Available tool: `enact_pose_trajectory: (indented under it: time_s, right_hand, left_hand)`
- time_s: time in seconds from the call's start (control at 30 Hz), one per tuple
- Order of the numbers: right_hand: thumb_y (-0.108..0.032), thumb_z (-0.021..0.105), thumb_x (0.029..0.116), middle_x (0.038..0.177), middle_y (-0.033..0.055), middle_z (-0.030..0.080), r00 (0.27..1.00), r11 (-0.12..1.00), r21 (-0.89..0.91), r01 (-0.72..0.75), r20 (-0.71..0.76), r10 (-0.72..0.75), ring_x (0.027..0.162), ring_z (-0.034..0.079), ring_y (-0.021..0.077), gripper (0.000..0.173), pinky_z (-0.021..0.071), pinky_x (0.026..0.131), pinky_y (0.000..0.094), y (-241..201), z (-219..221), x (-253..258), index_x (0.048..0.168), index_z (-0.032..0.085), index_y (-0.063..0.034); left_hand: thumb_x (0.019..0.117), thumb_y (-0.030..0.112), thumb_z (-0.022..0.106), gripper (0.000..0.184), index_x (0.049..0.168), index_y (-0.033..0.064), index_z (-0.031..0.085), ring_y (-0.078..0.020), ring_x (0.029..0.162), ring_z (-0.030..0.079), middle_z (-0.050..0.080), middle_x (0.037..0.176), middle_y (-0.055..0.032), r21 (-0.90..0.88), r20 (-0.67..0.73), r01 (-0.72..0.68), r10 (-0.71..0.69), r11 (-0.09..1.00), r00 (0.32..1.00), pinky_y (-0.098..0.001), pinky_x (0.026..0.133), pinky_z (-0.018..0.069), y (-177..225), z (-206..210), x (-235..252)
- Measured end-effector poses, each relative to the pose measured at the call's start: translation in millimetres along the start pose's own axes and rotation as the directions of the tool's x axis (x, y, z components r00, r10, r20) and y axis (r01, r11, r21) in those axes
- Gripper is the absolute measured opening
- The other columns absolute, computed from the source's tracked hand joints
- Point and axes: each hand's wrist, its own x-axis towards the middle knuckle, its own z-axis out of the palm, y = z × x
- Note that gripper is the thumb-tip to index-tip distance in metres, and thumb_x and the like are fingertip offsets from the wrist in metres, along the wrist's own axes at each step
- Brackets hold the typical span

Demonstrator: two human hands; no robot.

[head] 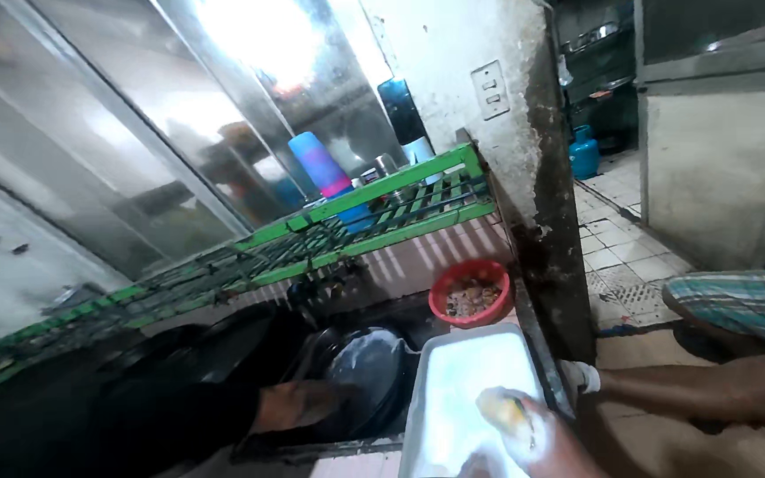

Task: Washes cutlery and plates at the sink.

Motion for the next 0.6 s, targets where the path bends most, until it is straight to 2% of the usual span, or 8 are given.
enact_pose_trajectory:
  time_s: [0.07, 0.1, 0.17, 0.2, 0.27, 0.33, 0.47, 0.6]
  right_hand:
    - [-0.023, 0.072, 0.0923, 0.123, 0.0155, 0.072, 0.989, 0.994, 0.006, 0.105, 0.108, -0.105, 0.114, 0.070, 0.0281, 0.049, 0.0533, 0.103, 0.0493, 4, -6, -10, 0.137, 0.064, -0.0057]
    - [-0.022, 0.073, 0.0915, 0.124, 0.0159, 0.072, 0.972, 0.990, -0.006, 0.140, 0.193, -0.137, 0.115, 0.069, 0.0293, 0.048, 0.0525, 0.104, 0.0514, 7, -9, -13, 0.136, 0.064, -0.0061]
    - [-0.029, 0.072, 0.0925, 0.125, 0.0140, 0.072, 0.914, 0.969, -0.129, 0.212, 0.377, -0.151, 0.115, 0.069, 0.0306, 0.047, 0.0525, 0.103, 0.0552, 12, -13, -13, 0.136, 0.066, -0.0105]
    - [-0.034, 0.069, 0.0937, 0.122, 0.0137, 0.073, 0.875, 0.941, -0.222, 0.255, 0.466, -0.127, 0.113, 0.070, 0.0321, 0.046, 0.0527, 0.100, 0.0580, 10, -14, -12, 0.134, 0.067, -0.0125]
    - [-0.038, 0.065, 0.0944, 0.118, 0.0148, 0.074, 0.785, 0.862, -0.383, 0.333, 0.619, -0.028, 0.109, 0.070, 0.0366, 0.045, 0.0519, 0.094, 0.0640, 2, -12, -6, 0.133, 0.065, -0.0154]
    - [-0.037, 0.064, 0.0942, 0.119, 0.0141, 0.073, 0.720, 0.793, -0.489, 0.363, 0.687, 0.094, 0.108, 0.070, 0.0379, 0.048, 0.0517, 0.092, 0.0653, -5, -8, -1, 0.139, 0.061, -0.0196]
    - [-0.029, 0.066, 0.0913, 0.118, 0.0163, 0.072, 0.688, 0.763, -0.571, 0.303, 0.685, 0.240, 0.107, 0.070, 0.0391, 0.052, 0.0524, 0.089, 0.0649, -13, -6, 5, 0.142, 0.057, -0.0188]
    - [-0.030, 0.065, 0.0917, 0.125, 0.0153, 0.071, 0.678, 0.726, -0.634, 0.268, 0.659, 0.325, 0.112, 0.069, 0.0379, 0.059, 0.0519, 0.093, 0.0640, -15, -2, 10, 0.148, 0.052, -0.0225]
  left_hand:
    - [0.1052, 0.019, 0.053, 0.043, 0.137, -0.0105, 0.054, -0.0394, 0.131, 0.056, 0.059, 0.136, -0.0290, -0.114, -0.061, 0.068, -0.076, 0.991, 0.995, -0.0507, 0.113, 0.0420, -8, 0, 8]
    - [0.1045, 0.020, 0.055, 0.044, 0.137, -0.0096, 0.054, -0.0376, 0.130, 0.057, 0.060, 0.136, -0.0281, -0.237, -0.086, 0.094, -0.117, 0.967, 0.989, -0.0497, 0.112, 0.0436, -10, -3, 10]
    - [0.1039, 0.017, 0.056, 0.046, 0.143, -0.0072, 0.049, -0.0334, 0.133, 0.054, 0.056, 0.141, -0.0262, -0.507, -0.101, 0.124, -0.201, 0.853, 0.974, -0.0462, 0.114, 0.0427, -9, -11, 10]
    - [0.1051, 0.015, 0.053, 0.044, 0.142, -0.0090, 0.048, -0.0345, 0.133, 0.053, 0.055, 0.140, -0.0279, -0.559, -0.087, 0.157, -0.245, 0.814, 0.966, -0.0465, 0.113, 0.0419, 0, -21, 7]
    - [0.1016, 0.014, 0.059, 0.044, 0.137, -0.0107, 0.051, -0.0356, 0.129, 0.055, 0.057, 0.135, -0.0287, -0.510, -0.081, 0.229, -0.311, 0.829, 0.947, -0.0468, 0.111, 0.0441, 8, -30, 15]
    - [0.1024, 0.013, 0.056, 0.043, 0.138, -0.0104, 0.051, -0.0364, 0.132, 0.053, 0.056, 0.138, -0.0285, -0.400, -0.112, 0.263, -0.332, 0.878, 0.937, -0.0468, 0.113, 0.0423, 4, -31, 36]
    - [0.1066, 0.018, 0.049, 0.048, 0.146, -0.0082, 0.046, -0.0384, 0.144, 0.042, 0.047, 0.151, -0.0276, -0.304, -0.120, 0.294, -0.343, 0.906, 0.932, -0.0494, 0.120, 0.0334, 3, -36, 67]
    - [0.1066, 0.020, 0.051, 0.047, 0.144, -0.0079, 0.048, -0.0381, 0.142, 0.045, 0.049, 0.149, -0.0276, -0.356, -0.070, 0.282, -0.326, 0.891, 0.943, -0.0498, 0.119, 0.0350, -1, -38, 56]
